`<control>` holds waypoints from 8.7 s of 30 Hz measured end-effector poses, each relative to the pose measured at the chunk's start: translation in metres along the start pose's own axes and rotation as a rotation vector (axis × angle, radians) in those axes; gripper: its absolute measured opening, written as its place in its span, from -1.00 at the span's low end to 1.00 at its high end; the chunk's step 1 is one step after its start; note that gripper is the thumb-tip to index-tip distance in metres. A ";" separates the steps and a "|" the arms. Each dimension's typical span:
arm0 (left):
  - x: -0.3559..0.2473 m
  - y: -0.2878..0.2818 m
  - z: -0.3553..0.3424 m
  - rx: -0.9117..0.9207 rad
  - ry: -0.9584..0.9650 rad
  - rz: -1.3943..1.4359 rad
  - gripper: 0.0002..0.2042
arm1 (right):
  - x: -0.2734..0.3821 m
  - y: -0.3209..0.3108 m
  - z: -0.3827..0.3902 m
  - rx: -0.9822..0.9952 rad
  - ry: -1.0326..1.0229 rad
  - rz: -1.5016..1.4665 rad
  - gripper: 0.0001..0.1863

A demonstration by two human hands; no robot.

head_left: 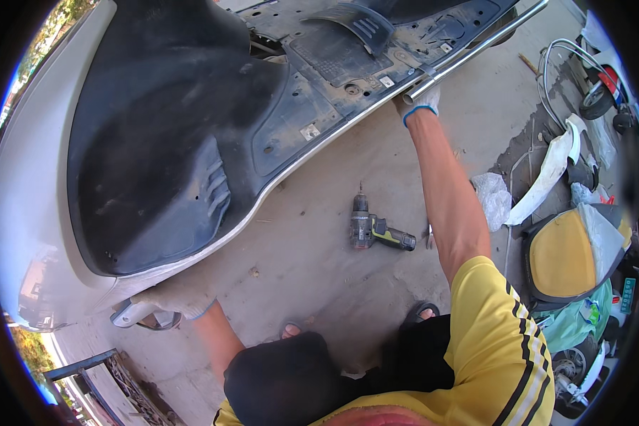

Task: The person removes the front fairing of a white scooter, then uses a cordless drill and a metal pry tool to detach the side body panels and floorboard cover. The removed parts are placed on the ground nearby.

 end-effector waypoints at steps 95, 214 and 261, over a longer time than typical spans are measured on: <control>0.131 0.032 0.071 0.688 -0.365 -0.147 -0.24 | -0.027 0.052 0.247 0.213 0.616 0.930 -0.62; 0.067 0.023 0.021 0.674 -0.426 0.387 0.05 | 0.030 0.238 0.284 0.894 -0.245 2.698 -0.77; 0.068 0.017 0.016 0.693 -0.301 0.423 -0.01 | 0.105 0.191 0.259 0.341 0.317 2.061 -0.57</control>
Point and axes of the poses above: each hand's wrist, its own z-axis away from the middle knuckle, its own y-axis out of the palm, x = y × z, the point moved 8 cm from there along -z, towards the middle knuckle, and after that the axes turned 5 degrees about x, right-handed, at the moved point
